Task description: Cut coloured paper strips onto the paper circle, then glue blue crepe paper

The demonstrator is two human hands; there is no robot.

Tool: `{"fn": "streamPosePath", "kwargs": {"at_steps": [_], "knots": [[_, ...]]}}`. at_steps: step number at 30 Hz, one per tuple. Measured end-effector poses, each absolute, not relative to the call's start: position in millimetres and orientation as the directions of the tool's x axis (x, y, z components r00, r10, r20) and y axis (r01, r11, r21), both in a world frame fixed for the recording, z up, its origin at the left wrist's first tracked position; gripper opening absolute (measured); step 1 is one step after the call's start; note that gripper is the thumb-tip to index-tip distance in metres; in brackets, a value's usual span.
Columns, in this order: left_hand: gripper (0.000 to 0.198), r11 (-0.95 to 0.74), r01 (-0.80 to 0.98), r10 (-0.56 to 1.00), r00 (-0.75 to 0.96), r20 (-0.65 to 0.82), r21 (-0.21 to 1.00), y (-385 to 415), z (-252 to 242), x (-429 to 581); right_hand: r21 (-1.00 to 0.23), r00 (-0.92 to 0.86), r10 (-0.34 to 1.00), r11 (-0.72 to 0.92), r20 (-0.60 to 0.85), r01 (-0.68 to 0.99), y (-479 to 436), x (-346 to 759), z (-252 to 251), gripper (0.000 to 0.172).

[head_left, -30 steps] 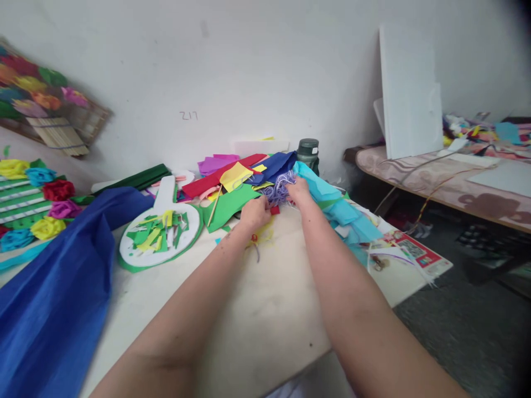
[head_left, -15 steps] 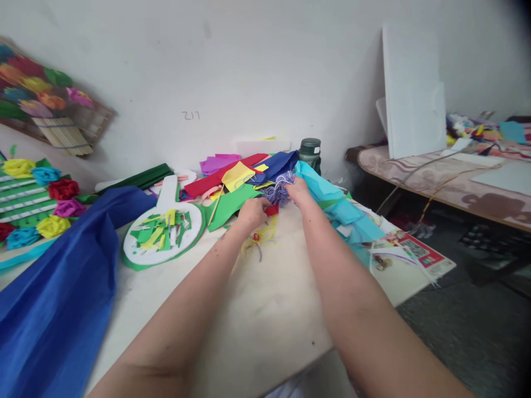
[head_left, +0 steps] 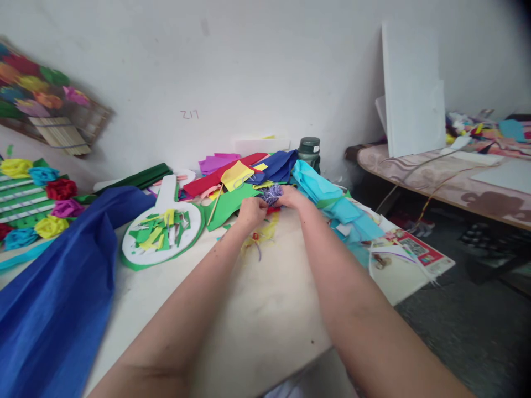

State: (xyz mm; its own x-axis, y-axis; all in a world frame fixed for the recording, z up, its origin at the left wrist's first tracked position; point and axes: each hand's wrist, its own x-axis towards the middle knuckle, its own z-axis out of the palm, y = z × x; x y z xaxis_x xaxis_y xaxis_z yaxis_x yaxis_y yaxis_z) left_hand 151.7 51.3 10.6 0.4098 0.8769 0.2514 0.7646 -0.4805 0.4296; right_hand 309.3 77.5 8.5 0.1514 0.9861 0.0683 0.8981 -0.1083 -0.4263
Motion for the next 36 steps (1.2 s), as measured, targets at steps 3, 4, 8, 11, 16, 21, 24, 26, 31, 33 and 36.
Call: {"fn": "streamPosePath", "kwargs": {"at_steps": [3, 4, 8, 11, 16, 21, 24, 26, 31, 33, 36], "knots": [[0.026, -0.492, 0.754, 0.870, 0.428, 0.244, 0.435, 52.8, 9.2, 151.9, -0.322, 0.115, 0.993, -0.098, 0.036, 0.942, 78.6, 306.1, 7.6, 0.050], [0.027, -0.492, 0.757, 0.870, 0.445, 0.212, 0.429, 53.3, 9.2, 151.1, -0.302, 0.104, 0.994, -0.088, 0.037, 0.949, 78.9, 305.3, 7.2, 0.049], [0.031, -0.476, 0.785, 0.876, 0.464, 0.134, 0.397, 54.8, 10.3, 147.1, -0.269, 0.079, 0.994, -0.056, 0.074, 0.961, 79.7, 303.9, 6.1, 0.042], [0.031, -0.417, 0.808, 0.909, 0.372, 0.189, 0.416, 55.0, 10.2, 148.2, -0.260, 0.099, 0.991, -0.071, 0.094, 0.963, 79.9, 303.7, 5.9, 0.037], [0.037, -0.476, 0.795, 0.878, 0.403, 0.259, 0.376, 51.7, 8.1, 154.4, -0.264, 0.109, 0.987, -0.075, 0.115, 0.962, 78.5, 304.6, 6.0, 0.035], [0.038, -0.508, 0.819, 0.853, 0.436, 0.287, 0.267, 46.4, 6.1, 153.5, -0.355, 0.063, 0.996, -0.040, 0.055, 0.934, 70.5, 302.6, 13.2, 0.036], [0.036, -0.470, 0.852, 0.859, 0.380, 0.344, 0.232, 45.7, 5.6, 150.3, -0.373, 0.049, 0.999, -0.052, -0.017, 0.926, 64.3, 298.0, 19.7, 0.046], [0.033, -0.433, 0.873, 0.868, 0.336, 0.366, 0.224, 46.6, 5.2, 148.3, -0.345, 0.068, 0.997, -0.073, -0.028, 0.936, 62.1, 295.2, 22.3, 0.049], [0.030, -0.376, 0.902, 0.889, 0.287, 0.356, 0.211, 48.7, 5.1, 145.7, -0.286, 0.069, 0.998, -0.068, -0.009, 0.956, 62.8, 292.9, 22.8, 0.046], [0.029, -0.354, 0.912, 0.897, 0.269, 0.349, 0.207, 47.9, 6.7, 145.5, -0.263, 0.081, 0.997, -0.079, -0.006, 0.962, 63.3, 293.1, 22.6, 0.046], [0.029, -0.320, 0.922, 0.912, 0.239, 0.333, 0.217, 46.0, 12.5, 144.5, -0.268, 0.082, 0.997, -0.078, 0.001, 0.960, 64.0, 294.0, 21.1, 0.044]]}}
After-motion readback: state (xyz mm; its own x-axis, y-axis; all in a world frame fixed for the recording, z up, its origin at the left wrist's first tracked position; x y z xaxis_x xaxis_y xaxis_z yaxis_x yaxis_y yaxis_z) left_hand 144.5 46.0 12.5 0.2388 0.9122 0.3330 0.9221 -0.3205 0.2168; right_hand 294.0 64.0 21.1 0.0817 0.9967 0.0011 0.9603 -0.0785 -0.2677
